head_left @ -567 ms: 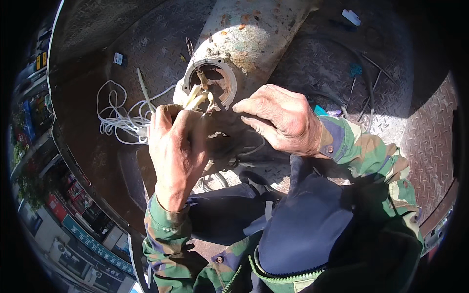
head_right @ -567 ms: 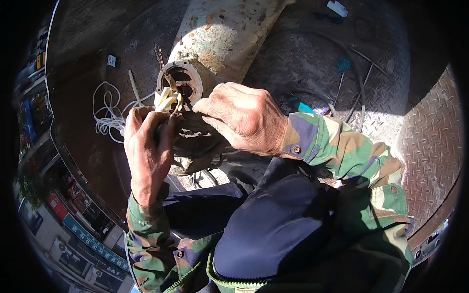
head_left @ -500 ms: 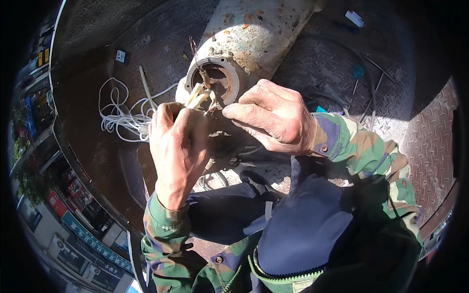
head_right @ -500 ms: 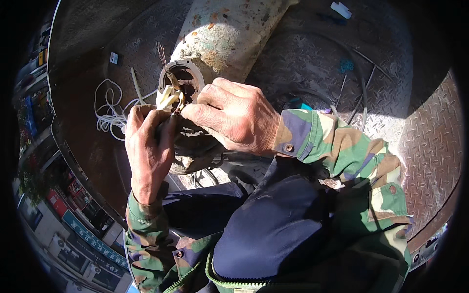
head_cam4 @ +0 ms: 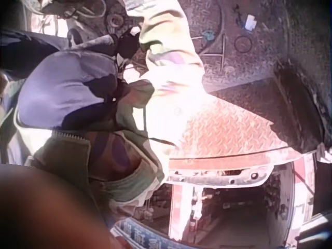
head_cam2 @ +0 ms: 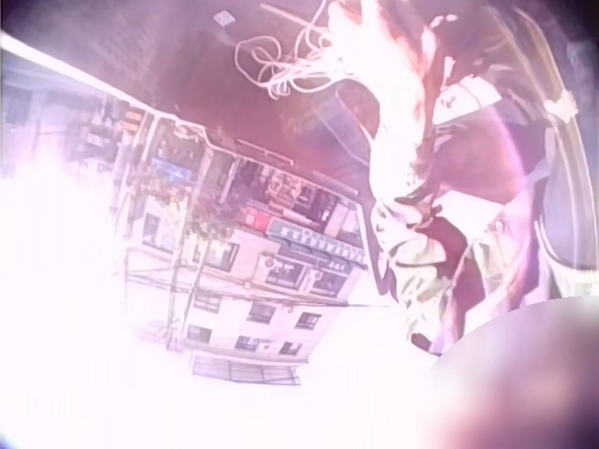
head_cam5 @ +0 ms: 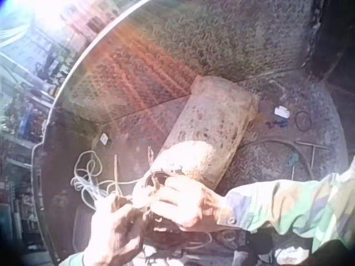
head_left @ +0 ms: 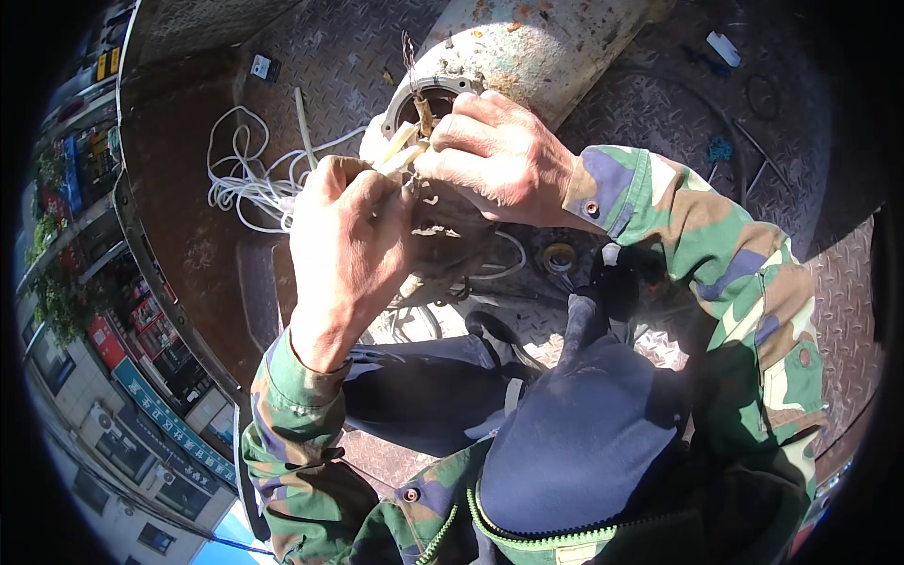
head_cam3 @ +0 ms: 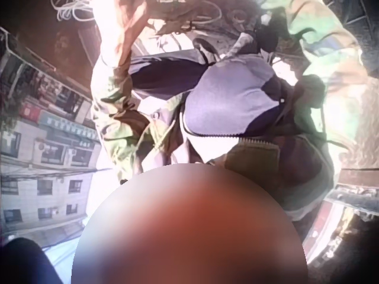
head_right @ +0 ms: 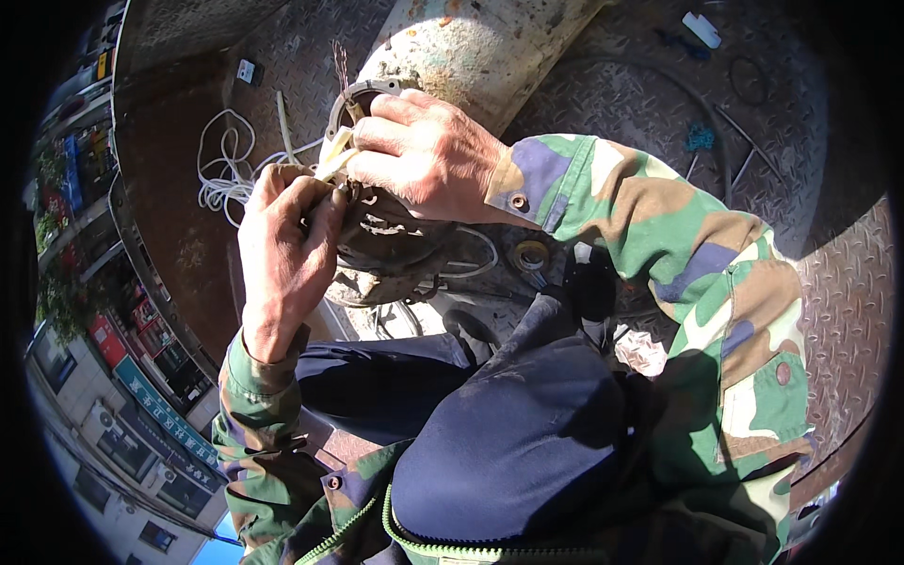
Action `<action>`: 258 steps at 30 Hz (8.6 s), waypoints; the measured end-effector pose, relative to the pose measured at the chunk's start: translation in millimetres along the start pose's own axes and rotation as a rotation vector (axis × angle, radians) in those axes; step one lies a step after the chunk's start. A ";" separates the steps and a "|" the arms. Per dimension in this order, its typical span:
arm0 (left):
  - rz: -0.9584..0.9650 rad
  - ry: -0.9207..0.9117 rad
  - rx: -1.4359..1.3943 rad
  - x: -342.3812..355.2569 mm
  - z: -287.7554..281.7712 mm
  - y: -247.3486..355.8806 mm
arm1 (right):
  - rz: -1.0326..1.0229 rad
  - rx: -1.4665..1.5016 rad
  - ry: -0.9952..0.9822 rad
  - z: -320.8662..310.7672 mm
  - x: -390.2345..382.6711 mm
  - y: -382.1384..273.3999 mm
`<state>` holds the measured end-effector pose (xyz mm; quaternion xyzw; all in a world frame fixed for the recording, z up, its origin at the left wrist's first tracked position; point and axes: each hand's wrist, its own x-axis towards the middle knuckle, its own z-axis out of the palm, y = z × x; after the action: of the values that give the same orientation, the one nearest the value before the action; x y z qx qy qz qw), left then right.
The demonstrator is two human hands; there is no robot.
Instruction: The person works on a dirty cylindrical electrical component, using pliers to strip and adjust wires, then wraps the connections with yellow tape. The person handles the component and wires throughout, occasionally repositioning the object to access different sides.
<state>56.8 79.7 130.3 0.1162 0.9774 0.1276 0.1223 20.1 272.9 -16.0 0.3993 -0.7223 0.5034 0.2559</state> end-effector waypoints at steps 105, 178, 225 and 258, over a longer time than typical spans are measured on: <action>-0.583 0.459 -1.670 -0.5 69.6 -81.9 | -0.209 -0.030 -0.440 8.5 29.5 16.3; -0.576 -0.017 -1.116 -136.7 188.8 16.1 | 0.105 0.313 -0.974 -51.9 -55.8 -56.4; -0.720 -0.175 -1.573 -133.6 183.6 42.4 | 1.824 1.228 -0.412 -60.5 -84.3 -64.7; -0.497 0.668 -2.016 -65.2 145.9 65.1 | 0.299 0.203 -0.898 -91.1 126.1 -17.8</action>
<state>170.2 156.4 25.3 -0.2786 0.4034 0.8671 -0.0880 -37.4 314.4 123.6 0.4919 -0.7581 0.3803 -0.1968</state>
